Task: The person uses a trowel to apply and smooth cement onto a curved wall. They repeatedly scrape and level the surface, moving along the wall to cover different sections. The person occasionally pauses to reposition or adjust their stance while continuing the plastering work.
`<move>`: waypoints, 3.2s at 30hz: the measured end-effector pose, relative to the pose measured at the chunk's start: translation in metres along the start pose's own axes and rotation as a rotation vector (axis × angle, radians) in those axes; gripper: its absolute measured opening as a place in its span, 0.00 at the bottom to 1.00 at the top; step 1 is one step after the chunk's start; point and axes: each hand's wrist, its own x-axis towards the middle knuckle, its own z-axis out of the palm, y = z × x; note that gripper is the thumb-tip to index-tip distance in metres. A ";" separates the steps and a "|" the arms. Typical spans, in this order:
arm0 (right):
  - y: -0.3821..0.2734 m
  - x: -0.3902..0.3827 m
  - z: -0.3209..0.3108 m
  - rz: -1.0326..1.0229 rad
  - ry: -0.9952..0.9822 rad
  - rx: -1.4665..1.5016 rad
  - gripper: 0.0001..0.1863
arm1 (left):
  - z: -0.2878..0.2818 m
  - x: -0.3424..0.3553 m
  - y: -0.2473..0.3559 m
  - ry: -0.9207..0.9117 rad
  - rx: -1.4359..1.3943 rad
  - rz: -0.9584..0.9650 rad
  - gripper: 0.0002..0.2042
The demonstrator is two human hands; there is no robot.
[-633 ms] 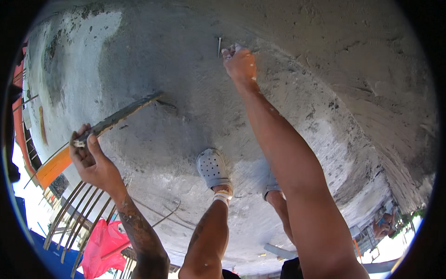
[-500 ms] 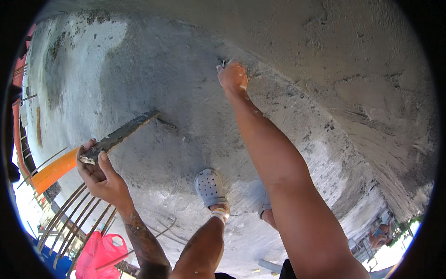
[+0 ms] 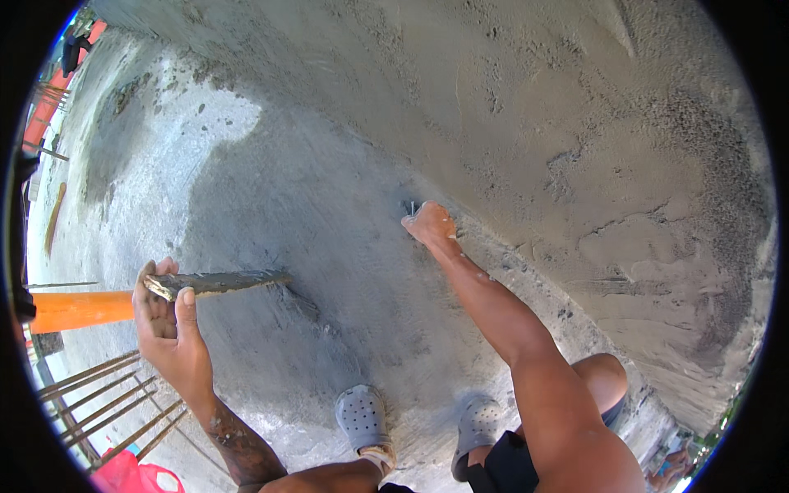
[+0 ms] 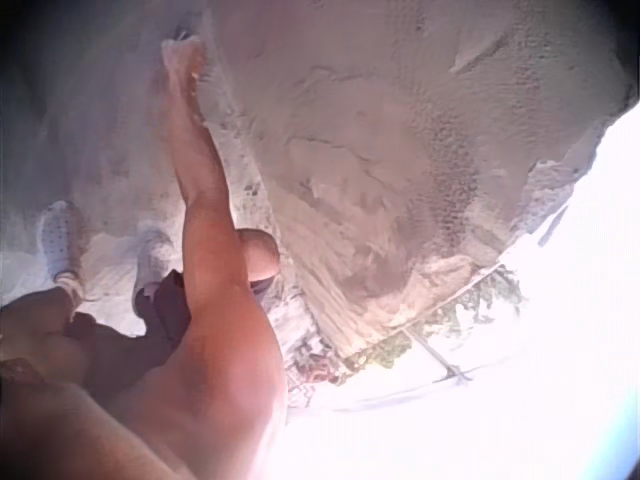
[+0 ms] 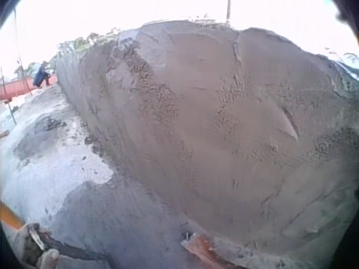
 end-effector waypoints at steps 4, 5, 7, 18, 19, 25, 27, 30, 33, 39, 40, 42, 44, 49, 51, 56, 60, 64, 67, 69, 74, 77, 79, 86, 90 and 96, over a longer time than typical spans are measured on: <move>-0.020 0.032 -0.023 -0.285 0.176 -0.086 0.16 | -0.005 0.002 -0.009 -0.011 -0.027 0.023 0.27; -0.023 0.037 -0.023 -0.353 0.138 -0.183 0.15 | -0.005 0.001 -0.009 -0.016 -0.011 0.002 0.28; -0.025 0.044 -0.016 -0.468 0.158 -0.369 0.13 | -0.004 0.000 -0.011 0.040 -0.037 -0.050 0.28; -0.021 0.052 -0.012 -0.805 0.268 -0.750 0.09 | -0.013 -0.008 -0.004 0.000 -0.033 -0.034 0.28; -0.022 0.054 -0.014 -0.797 0.258 -0.785 0.09 | -0.013 -0.009 -0.007 -0.007 0.008 -0.021 0.27; -0.026 0.075 -0.027 -0.863 0.091 -0.825 0.10 | -0.009 -0.007 -0.019 0.062 -0.009 0.166 0.29; -0.032 0.075 -0.032 -0.895 0.045 -0.828 0.10 | -0.009 -0.003 -0.022 0.070 0.007 0.199 0.29; -0.044 0.054 -0.037 -0.791 -0.022 -0.787 0.12 | -0.008 0.001 -0.025 0.127 0.001 0.219 0.29; -0.055 -0.010 -0.019 -0.579 -0.316 -0.649 0.15 | -0.010 0.010 -0.028 0.160 0.008 0.199 0.28; -0.108 -0.221 0.114 -0.915 -0.917 -0.321 0.26 | -0.009 0.032 -0.031 0.149 0.087 0.178 0.25; -0.122 -0.250 0.128 -0.996 -0.987 0.020 0.23 | -0.007 0.034 -0.032 0.174 0.084 0.117 0.24; -0.137 -0.278 0.133 -1.095 -1.151 0.260 0.35 | -0.006 0.032 -0.034 0.254 0.103 0.093 0.21; -0.136 -0.282 0.118 -1.157 -1.081 0.297 0.34 | 0.002 0.026 -0.034 0.296 0.090 0.025 0.18; -0.081 -0.188 0.036 -1.004 -0.872 -0.159 0.38 | 0.023 0.033 -0.003 0.226 0.174 0.142 0.14; -0.050 -0.154 -0.006 -0.885 -0.687 -0.252 0.43 | 0.039 0.040 0.021 0.073 0.144 0.241 0.14; 0.038 -0.142 -0.123 -0.935 -0.355 0.106 0.42 | 0.101 0.029 0.095 -0.701 -0.191 0.444 0.15; 0.098 -0.195 -0.161 -0.653 -0.611 0.024 0.35 | 0.172 0.000 0.142 -1.208 -0.299 0.372 0.19; 0.173 -0.256 -0.183 -0.421 -0.479 0.020 0.25 | 0.226 -0.057 0.167 -1.339 -0.308 0.415 0.22; 0.219 -0.301 -0.179 -0.361 -0.281 0.198 0.21 | 0.235 -0.090 0.156 -1.416 -0.144 0.565 0.27; 0.236 -0.320 -0.174 -0.348 -0.143 0.398 0.22 | 0.219 -0.102 0.139 -1.653 0.321 0.531 0.34; 0.205 -0.325 -0.132 -0.246 -0.078 1.299 0.28 | 0.159 -0.174 0.097 -2.051 0.324 0.244 0.32; 0.162 -0.299 -0.128 -0.282 -0.183 1.505 0.28 | 0.144 -0.190 0.087 -1.720 -0.295 -0.326 0.33; 0.129 -0.282 -0.135 -0.351 -0.208 1.565 0.28 | 0.143 -0.185 0.087 -1.421 -0.634 -0.397 0.30; 0.061 -0.282 -0.120 -0.433 -0.268 1.474 0.31 | 0.145 -0.123 0.101 -0.784 -0.970 -0.438 0.28; 0.148 -0.326 -0.128 -0.532 -1.035 0.539 0.40 | 0.162 0.000 0.075 -0.546 -0.599 -0.205 0.36; 0.278 -0.324 -0.141 -0.339 -0.690 -0.345 0.35 | 0.243 0.121 -0.008 -0.020 0.234 0.578 0.24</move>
